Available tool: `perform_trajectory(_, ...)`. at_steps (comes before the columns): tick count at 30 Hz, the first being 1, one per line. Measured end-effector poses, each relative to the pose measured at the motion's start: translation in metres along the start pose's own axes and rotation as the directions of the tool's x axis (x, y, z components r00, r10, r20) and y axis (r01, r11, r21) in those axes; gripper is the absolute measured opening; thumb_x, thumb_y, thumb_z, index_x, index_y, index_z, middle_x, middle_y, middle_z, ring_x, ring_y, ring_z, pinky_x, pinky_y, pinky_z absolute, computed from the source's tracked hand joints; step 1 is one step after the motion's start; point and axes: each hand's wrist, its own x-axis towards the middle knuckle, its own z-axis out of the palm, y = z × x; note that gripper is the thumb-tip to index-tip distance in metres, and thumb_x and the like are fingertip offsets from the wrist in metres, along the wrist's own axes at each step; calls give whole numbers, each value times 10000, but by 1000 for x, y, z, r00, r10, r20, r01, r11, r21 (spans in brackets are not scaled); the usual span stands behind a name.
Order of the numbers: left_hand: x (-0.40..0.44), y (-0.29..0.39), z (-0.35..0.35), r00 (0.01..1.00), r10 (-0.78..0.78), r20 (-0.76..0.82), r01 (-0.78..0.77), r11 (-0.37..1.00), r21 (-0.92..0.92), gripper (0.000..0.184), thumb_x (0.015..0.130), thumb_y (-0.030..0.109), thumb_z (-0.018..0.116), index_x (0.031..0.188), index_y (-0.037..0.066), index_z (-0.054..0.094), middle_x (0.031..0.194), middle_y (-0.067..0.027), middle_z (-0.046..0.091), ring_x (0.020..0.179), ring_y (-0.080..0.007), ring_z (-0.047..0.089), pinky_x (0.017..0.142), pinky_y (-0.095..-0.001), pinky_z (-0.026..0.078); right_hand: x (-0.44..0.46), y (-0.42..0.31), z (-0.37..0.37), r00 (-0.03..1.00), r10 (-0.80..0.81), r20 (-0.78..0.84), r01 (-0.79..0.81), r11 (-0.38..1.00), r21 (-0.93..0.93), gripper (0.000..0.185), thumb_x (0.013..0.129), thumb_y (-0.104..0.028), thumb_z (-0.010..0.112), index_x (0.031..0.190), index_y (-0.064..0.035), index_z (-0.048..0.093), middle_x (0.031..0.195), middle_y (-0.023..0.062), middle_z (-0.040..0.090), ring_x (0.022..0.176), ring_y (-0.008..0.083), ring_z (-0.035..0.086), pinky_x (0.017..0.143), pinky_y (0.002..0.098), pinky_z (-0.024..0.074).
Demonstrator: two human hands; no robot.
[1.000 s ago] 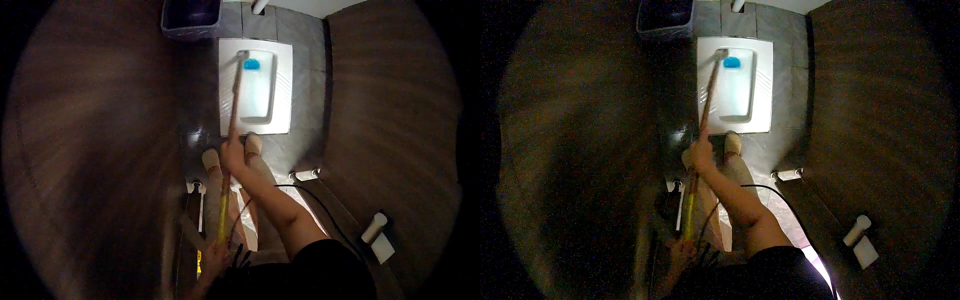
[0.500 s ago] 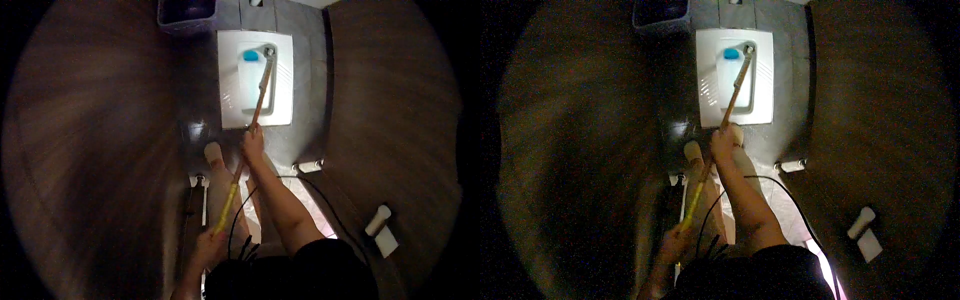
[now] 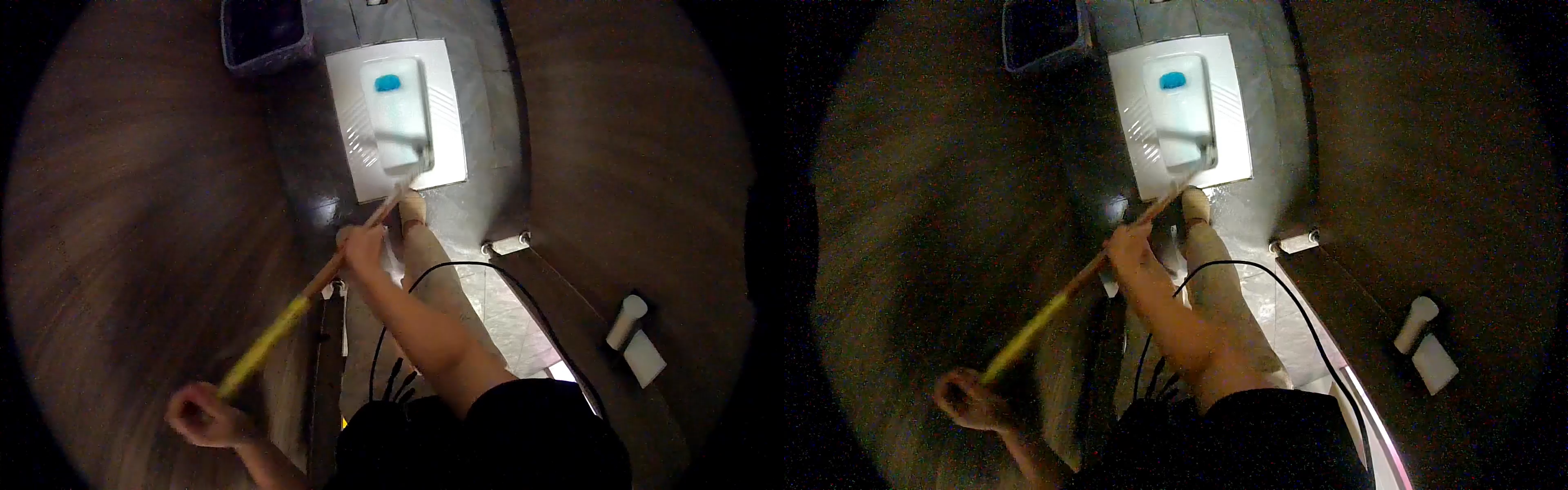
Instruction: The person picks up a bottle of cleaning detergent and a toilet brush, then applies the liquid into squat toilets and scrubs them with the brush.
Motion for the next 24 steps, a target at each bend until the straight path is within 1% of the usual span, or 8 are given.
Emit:
perform_trajectory(3, 60, 37, 26, 980, 46, -196, -75, 986, -148, 139, 759, 140, 461, 669, 48, 409, 581, -34, 376, 512, -112, 350, 465, -219, 329, 16, 46, 20, 988, -56, -142, 76, 987, 141, 233, 688, -87, 382, 898, 2, 335, 687, 109, 436, 514, 209, 474, 440, 341, 413)
perform_trajectory(5, 73, 63, 64, 937, -187, -293, 34, 888, -459, 201, 778, 202, 431, 638, 65, 385, 570, -25, 361, 490, -102, 335, 445, -206, 305, 46, 42, 30, 995, -17, -97, 51, 932, 359, 143, 685, -95, 387, 802, -18, 359, 683, 101, 429, 542, 200, 467, 439, 342, 417)
perform_trajectory(7, 80, 84, 82, 941, -336, -39, 154, 530, -834, 232, 775, 245, 430, 622, 78, 380, 561, -21, 351, 491, -105, 342, 432, -215, 297, 65, 18, 30, 999, 52, -12, -44, 929, 367, 127, 684, -105, 391, 776, -22, 365, 698, 102, 429, 568, 202, 467, 445, 345, 421)
perform_trajectory(14, 112, 132, 92, 968, 70, 240, 111, 739, -664, 226, 728, 229, 466, 568, 72, 439, 532, -62, 421, 489, -177, 421, 447, -280, 343, 3, -102, 10, 840, 289, 459, -529, 622, 577, 91, 708, -130, 354, 715, -46, 390, 696, 82, 424, 611, 201, 453, 538, 360, 431)
perform_trajectory(17, 105, 181, 108, 535, 498, 682, -20, 815, -579, 224, 704, 222, 484, 541, 69, 469, 518, -82, 456, 489, -213, 461, 454, -313, 367, 33, -132, 11, 832, 222, 507, -543, 507, 669, 107, 715, -140, 365, 715, -47, 417, 661, 68, 425, 593, 184, 445, 553, 345, 427)
perform_trajectory(20, 65, 249, 123, -13, 693, 721, -44, 720, -692, 223, 681, 214, 502, 514, 66, 499, 504, -103, 491, 488, -249, 501, 461, -345, 390, 59, -144, -39, 791, 64, 608, -404, 801, 442, 114, 737, -129, 377, 689, -41, 431, 569, 41, 426, 490, 145, 430, 451, 269, 391)
perform_trajectory(22, 40, 276, 132, -40, 739, 672, 7, 673, -740, 223, 665, 209, 514, 496, 64, 519, 495, -116, 514, 487, -273, 527, 466, -367, 406, 98, -143, -66, 688, 26, 726, -280, 932, 232, 99, 752, -57, 387, 696, -2, 447, 577, 42, 463, 449, 122, 450, 374, 211, 372)
perform_trajectory(24, 23, 292, 133, 105, 798, 594, 40, 593, -804, 235, 681, 170, 504, 477, 57, 480, 415, -124, 460, 381, -288, 478, 396, -385, 367, 69, -167, -94, 685, 279, 673, -472, 874, 118, 101, 772, -35, 354, 741, 39, 416, 544, 30, 419, 420, 86, 425, 355, 171, 383)
